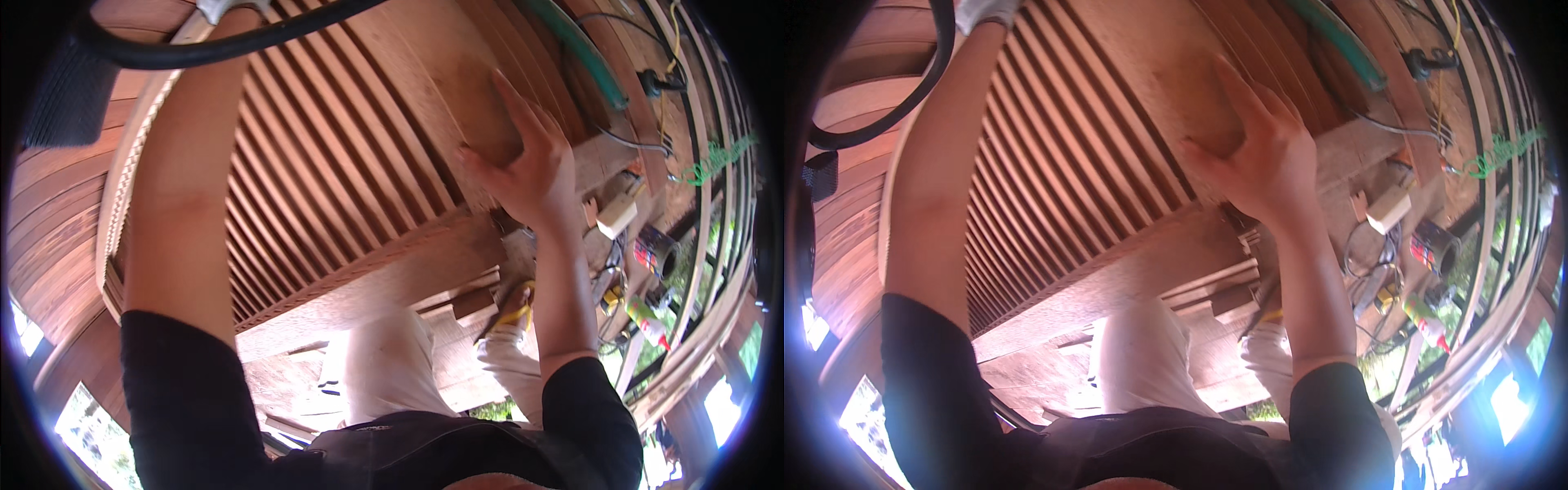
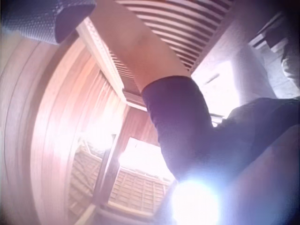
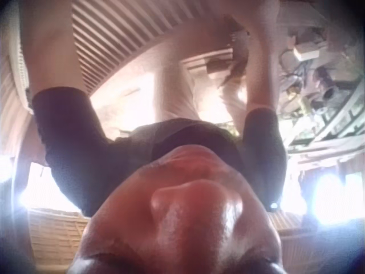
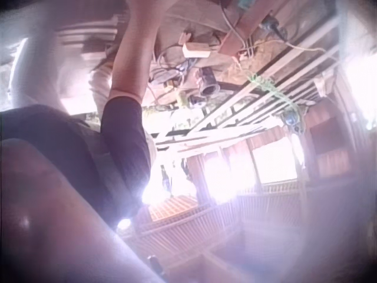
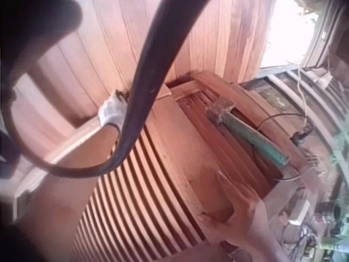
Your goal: The person installs wooden slats into a curved ceiling structure. They pick up slats, align them with existing pieces, and use a hammer to tap them into place. The person also uses a small block of wood to assist with alignment and spacing.
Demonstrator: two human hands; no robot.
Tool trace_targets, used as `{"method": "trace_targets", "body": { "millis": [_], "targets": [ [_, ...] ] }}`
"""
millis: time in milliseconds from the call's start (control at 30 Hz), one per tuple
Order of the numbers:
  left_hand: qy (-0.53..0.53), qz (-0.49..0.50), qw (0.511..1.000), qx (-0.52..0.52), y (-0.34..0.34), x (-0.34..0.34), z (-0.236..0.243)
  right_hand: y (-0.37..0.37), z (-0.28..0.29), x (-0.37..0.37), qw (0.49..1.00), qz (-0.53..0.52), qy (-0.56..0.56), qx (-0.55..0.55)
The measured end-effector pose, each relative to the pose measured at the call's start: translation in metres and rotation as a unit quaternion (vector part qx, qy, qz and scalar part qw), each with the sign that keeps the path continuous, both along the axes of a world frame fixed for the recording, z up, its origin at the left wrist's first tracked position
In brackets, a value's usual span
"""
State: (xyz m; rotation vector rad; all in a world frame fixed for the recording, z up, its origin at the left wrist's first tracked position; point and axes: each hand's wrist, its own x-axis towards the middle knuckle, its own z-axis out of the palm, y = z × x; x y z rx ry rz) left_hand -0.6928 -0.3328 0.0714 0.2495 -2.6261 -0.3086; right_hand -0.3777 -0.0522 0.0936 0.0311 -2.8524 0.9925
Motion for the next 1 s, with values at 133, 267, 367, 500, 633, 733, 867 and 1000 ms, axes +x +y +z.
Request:
{"method": "trace_targets", "body": {
  "millis": [133, 267, 367, 500, 633, 733, 867, 1000],
  "targets": [
    [0.001, 0.002, 1.000, -0.001, 0.011, -0.002, 0.007, 0.005, 0.000, -0.002, 1.000, 0.009, 0.020, 0.012],
    [0.008, 0.005, 1.000, -0.010, 0.011, -0.004, 0.011, 0.006, -0.006, -0.005, 0.998, 0.025, 0.046, 0.023],
    [0.024, -0.016, 0.999, -0.022, 0.007, 0.002, 0.011, 0.008, 0.005, -0.007, 0.999, 0.043, -0.009, 0.024],
    [0.019, -0.003, 1.000, -0.013, 0.006, -0.005, 0.016, 0.007, 0.007, -0.008, 0.999, 0.046, -0.018, 0.016],
    [0.050, -0.021, 0.998, -0.009, 0.009, -0.010, 0.012, 0.010, 0.009, -0.008, 0.999, 0.041, -0.021, 0.024],
    [0.073, -0.027, 0.997, -0.014, 0.007, -0.009, 0.010, 0.009, 0.000, -0.007, 0.999, 0.030, 0.019, 0.029],
    [0.139, -0.042, 0.989, -0.010, 0.001, -0.011, -0.002, 0.000, 0.004, -0.007, 1.000, 0.004, 0.002, 0.020],
    [-0.015, 0.002, 1.000, 0.017, 0.013, -0.003, 0.014, 0.001, 0.008, -0.007, 1.000, 0.000, -0.014, 0.016]
  ]
}}
